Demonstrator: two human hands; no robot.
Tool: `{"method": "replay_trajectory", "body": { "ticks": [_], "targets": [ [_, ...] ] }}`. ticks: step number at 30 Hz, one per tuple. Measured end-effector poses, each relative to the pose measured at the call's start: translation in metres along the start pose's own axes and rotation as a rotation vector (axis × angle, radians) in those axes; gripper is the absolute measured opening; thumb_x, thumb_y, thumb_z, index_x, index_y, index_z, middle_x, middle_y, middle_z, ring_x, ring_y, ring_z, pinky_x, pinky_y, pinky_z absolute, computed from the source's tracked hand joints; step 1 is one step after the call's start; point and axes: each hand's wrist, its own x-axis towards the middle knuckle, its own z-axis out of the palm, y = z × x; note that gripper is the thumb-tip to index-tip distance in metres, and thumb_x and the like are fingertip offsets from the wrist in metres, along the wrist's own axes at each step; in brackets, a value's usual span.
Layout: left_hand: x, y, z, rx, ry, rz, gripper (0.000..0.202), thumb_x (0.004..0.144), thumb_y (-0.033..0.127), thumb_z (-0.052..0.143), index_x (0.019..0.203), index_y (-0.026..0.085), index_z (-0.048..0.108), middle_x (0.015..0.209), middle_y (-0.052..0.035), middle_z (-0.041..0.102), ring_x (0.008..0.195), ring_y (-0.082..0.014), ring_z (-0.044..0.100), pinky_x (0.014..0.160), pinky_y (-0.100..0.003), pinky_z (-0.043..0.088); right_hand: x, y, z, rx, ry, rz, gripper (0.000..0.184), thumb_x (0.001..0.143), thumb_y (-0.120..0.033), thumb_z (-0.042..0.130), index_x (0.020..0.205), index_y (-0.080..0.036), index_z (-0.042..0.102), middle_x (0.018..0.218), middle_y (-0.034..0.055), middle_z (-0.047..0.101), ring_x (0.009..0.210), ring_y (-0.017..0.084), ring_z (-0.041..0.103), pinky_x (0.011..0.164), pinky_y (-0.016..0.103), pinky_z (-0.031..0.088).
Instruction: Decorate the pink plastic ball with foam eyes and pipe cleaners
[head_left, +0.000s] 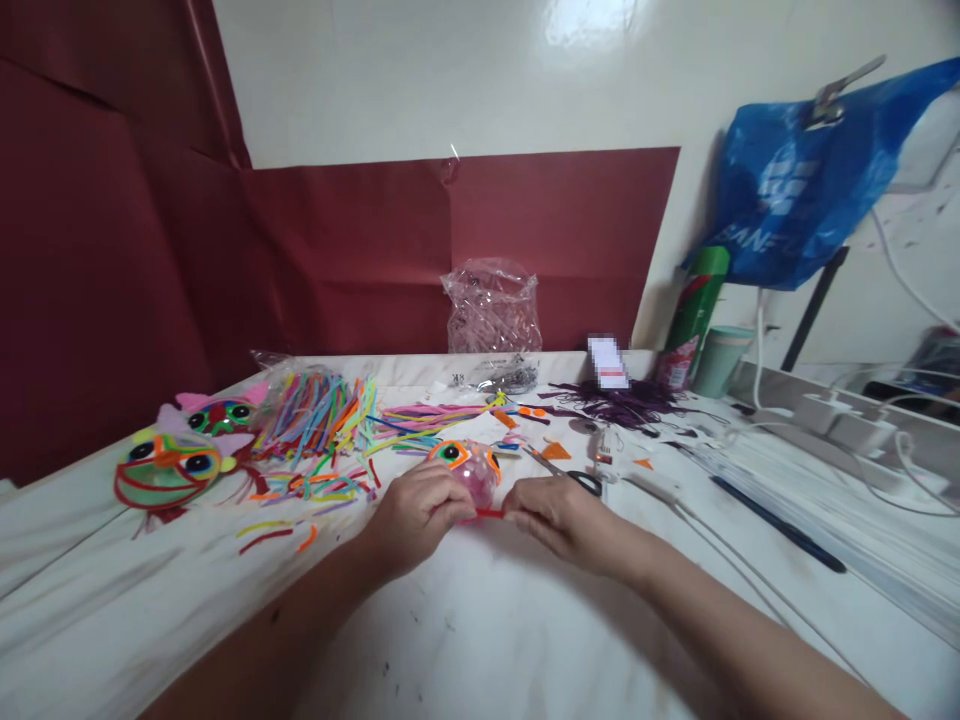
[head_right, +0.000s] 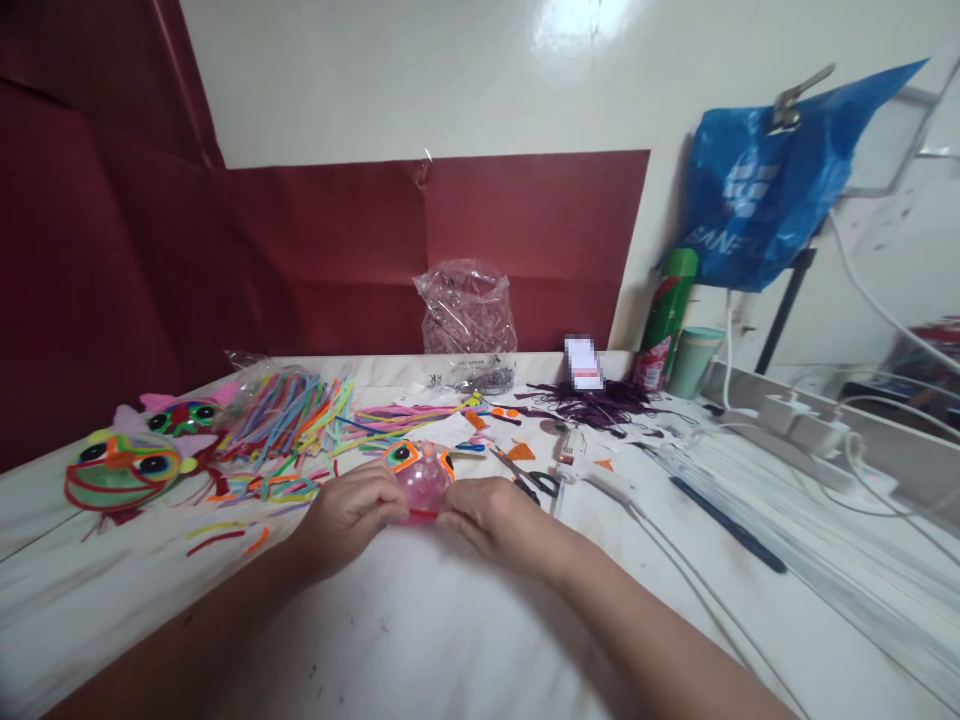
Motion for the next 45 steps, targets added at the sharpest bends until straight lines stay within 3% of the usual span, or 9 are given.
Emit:
{"method": "replay_trajectory", "body": {
  "ticks": [4, 7, 14, 19, 21, 25, 29, 39, 45],
  "targets": [
    [0.002, 0.002, -0.003, -0.034, -0.016, 0.011, 0.02, 0.087, 0.017, 0.055, 0.068, 0.018, 0.061, 0.063, -0.0011, 0.063, 0.062, -0.0132, 0.057, 0.061, -0.025, 0.046, -0.001, 0.001, -0.007, 0.178, -0.099, 0.146, 0.025, 0.092, -0.028, 0.046, 0.072, -0.017, 0.056, 0.062, 0.0004, 0.058, 0.054, 0.011, 0.049, 0.051, 0.02, 0.038],
    [0.001, 0.004, 0.0, -0.043, 0.022, -0.024, 0.02, 0.085, 0.017, 0.056, 0.066, 0.018, 0.06, 0.061, 0.0, 0.061, 0.061, -0.0128, 0.056, 0.059, -0.024, 0.045, 0.001, -0.003, -0.005, 0.219, -0.047, 0.194, 0.02, 0.09, -0.028, 0.048, 0.076, -0.017, 0.058, 0.067, 0.0013, 0.06, 0.057, 0.011, 0.051, 0.054, 0.02, 0.04],
    [-0.003, 0.003, 0.009, -0.021, 0.247, -0.333, 0.024, 0.077, 0.024, 0.061, 0.055, 0.019, 0.055, 0.053, 0.0038, 0.054, 0.052, -0.0108, 0.05, 0.052, -0.023, 0.039, 0.007, -0.009, 0.001, 0.137, 0.168, 0.279, 0.022, 0.086, -0.022, 0.047, 0.067, -0.019, 0.057, 0.06, -0.0009, 0.057, 0.054, 0.011, 0.048, 0.05, 0.021, 0.038],
    [-0.004, -0.023, 0.004, -0.17, 0.411, -0.613, 0.027, 0.083, 0.034, 0.055, 0.061, 0.019, 0.055, 0.061, 0.0015, 0.057, 0.061, -0.0135, 0.056, 0.061, -0.025, 0.045, 0.009, 0.002, 0.004, 0.207, 0.31, 0.409, 0.018, 0.08, -0.024, 0.053, 0.064, -0.019, 0.06, 0.053, -0.0023, 0.055, 0.047, 0.01, 0.045, 0.044, 0.02, 0.034],
    [-0.004, -0.033, 0.001, -0.23, 0.375, -0.608, 0.017, 0.077, 0.034, 0.062, 0.084, 0.018, 0.062, 0.089, -0.0041, 0.067, 0.086, -0.0187, 0.063, 0.075, -0.029, 0.049, 0.01, 0.004, 0.005, 0.24, 0.335, 0.473, 0.02, 0.078, -0.028, 0.055, 0.061, -0.019, 0.059, 0.049, -0.0037, 0.05, 0.044, 0.01, 0.043, 0.042, 0.021, 0.033],
    [-0.006, -0.033, 0.007, -0.448, 0.068, -0.683, 0.082, 0.054, 0.023, 0.082, 0.129, 0.024, 0.049, 0.135, -0.0104, 0.053, 0.124, -0.0308, 0.049, 0.097, -0.04, 0.044, 0.013, 0.004, 0.014, 0.345, 0.309, 0.426, 0.02, 0.077, -0.028, 0.055, 0.059, -0.02, 0.058, 0.064, 0.0014, 0.062, 0.062, 0.016, 0.059, 0.058, 0.026, 0.046],
    [-0.011, -0.025, 0.027, -0.415, 0.101, -0.791, 0.087, 0.052, 0.021, 0.084, 0.131, 0.024, 0.047, 0.139, -0.0126, 0.048, 0.13, -0.0344, 0.041, 0.108, -0.049, 0.032, 0.013, 0.008, 0.028, 0.384, 0.321, 0.417, 0.018, 0.075, -0.025, 0.056, 0.058, -0.02, 0.058, 0.084, 0.0079, 0.069, 0.084, 0.021, 0.065, 0.073, 0.033, 0.051],
    [-0.021, -0.031, 0.044, -0.371, 0.139, -0.738, 0.1, 0.045, 0.021, 0.087, 0.135, 0.022, 0.043, 0.141, -0.0135, 0.044, 0.131, -0.0351, 0.038, 0.11, -0.05, 0.029, 0.012, 0.014, 0.028, 0.286, 0.269, 0.461, 0.016, 0.074, -0.019, 0.06, 0.058, -0.019, 0.062, 0.079, 0.006, 0.065, 0.078, 0.021, 0.062, 0.059, 0.028, 0.049],
    [-0.02, -0.026, 0.034, -0.489, 0.065, -0.682, 0.073, 0.073, 0.044, 0.069, 0.137, 0.021, 0.041, 0.146, -0.0124, 0.04, 0.136, -0.0316, 0.034, 0.113, -0.047, 0.025, 0.01, 0.016, 0.024, 0.218, 0.225, 0.421, 0.018, 0.077, -0.019, 0.06, 0.059, -0.019, 0.063, 0.076, 0.0053, 0.064, 0.075, 0.019, 0.061, 0.058, 0.027, 0.048]
  ]
}}
